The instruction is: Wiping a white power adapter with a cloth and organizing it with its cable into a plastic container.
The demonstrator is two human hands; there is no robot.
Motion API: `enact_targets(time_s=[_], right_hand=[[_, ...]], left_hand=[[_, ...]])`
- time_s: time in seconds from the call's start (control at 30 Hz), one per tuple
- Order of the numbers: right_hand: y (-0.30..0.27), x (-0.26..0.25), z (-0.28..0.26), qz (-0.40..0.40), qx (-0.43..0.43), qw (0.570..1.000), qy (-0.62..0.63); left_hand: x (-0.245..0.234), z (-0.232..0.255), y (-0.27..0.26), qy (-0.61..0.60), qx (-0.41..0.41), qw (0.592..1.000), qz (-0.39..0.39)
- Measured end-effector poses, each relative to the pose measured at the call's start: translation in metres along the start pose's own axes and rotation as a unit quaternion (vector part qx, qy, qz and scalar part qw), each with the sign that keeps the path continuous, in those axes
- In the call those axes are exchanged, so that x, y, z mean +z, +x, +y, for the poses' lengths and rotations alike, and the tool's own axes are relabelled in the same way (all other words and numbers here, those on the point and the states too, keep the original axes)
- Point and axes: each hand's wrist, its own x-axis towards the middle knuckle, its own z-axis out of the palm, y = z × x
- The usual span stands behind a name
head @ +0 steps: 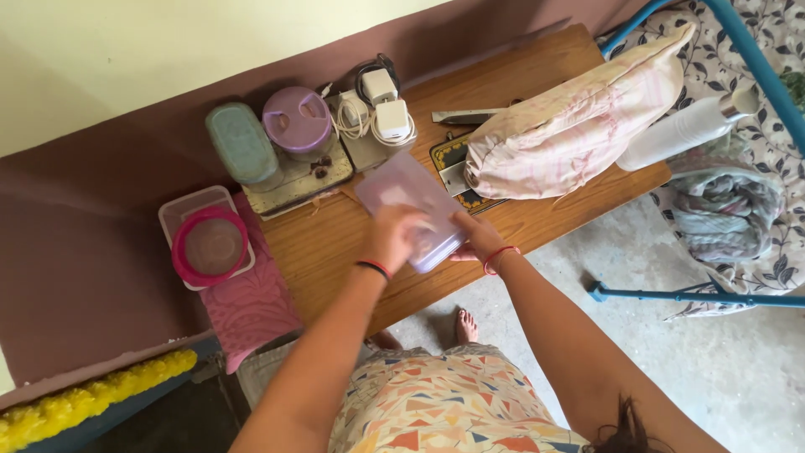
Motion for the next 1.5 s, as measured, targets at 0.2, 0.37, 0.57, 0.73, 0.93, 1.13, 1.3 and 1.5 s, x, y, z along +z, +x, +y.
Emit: enact_targets(time_s=[0.2, 0.37, 0.57, 0.73, 0.93, 1.13, 1.3, 1.5], right_hand=[[0.008, 0.004, 0.012, 0.060, 0.019, 0.996, 0.056], [0.008, -0.001, 0.007, 0.057, 0.023, 0.997, 0.052], [-0.011, -0.005, -0.021, 0.023, -0.038, 0.999, -0.001], [-0.059, -0.022, -0.050, 0.091, -0.160, 0.962, -0.200], [-0.119, -0.070, -0.051, 0.151, -0.353, 0.847, -0.368], [-0.172, -0.153, -0.005, 0.155, -0.451, 0.782, -0.401], [-0.232, -0.236, 0.056, 0.212, -0.402, 0.798, -0.396], [-0.311, -0.343, 0.135, 0.315, -0.325, 0.783, -0.427]], left_hand=[[0.036, -0.035, 0.029, 0.077, -0.063, 0.991, -0.091], [0.014, -0.104, 0.047, 0.126, -0.128, 0.984, -0.022], [-0.007, -0.109, 0.063, 0.137, -0.328, 0.934, -0.034], [0.004, -0.134, 0.060, 0.101, -0.335, 0.936, 0.036], [0.035, -0.081, 0.070, -0.356, -0.652, 0.667, -0.048], [0.128, -0.033, 0.066, -0.389, -0.613, 0.648, -0.232], [0.218, 0.039, 0.063, -0.326, -0.599, 0.633, -0.366], [0.353, 0.168, 0.056, -0.289, -0.535, 0.687, -0.398]])
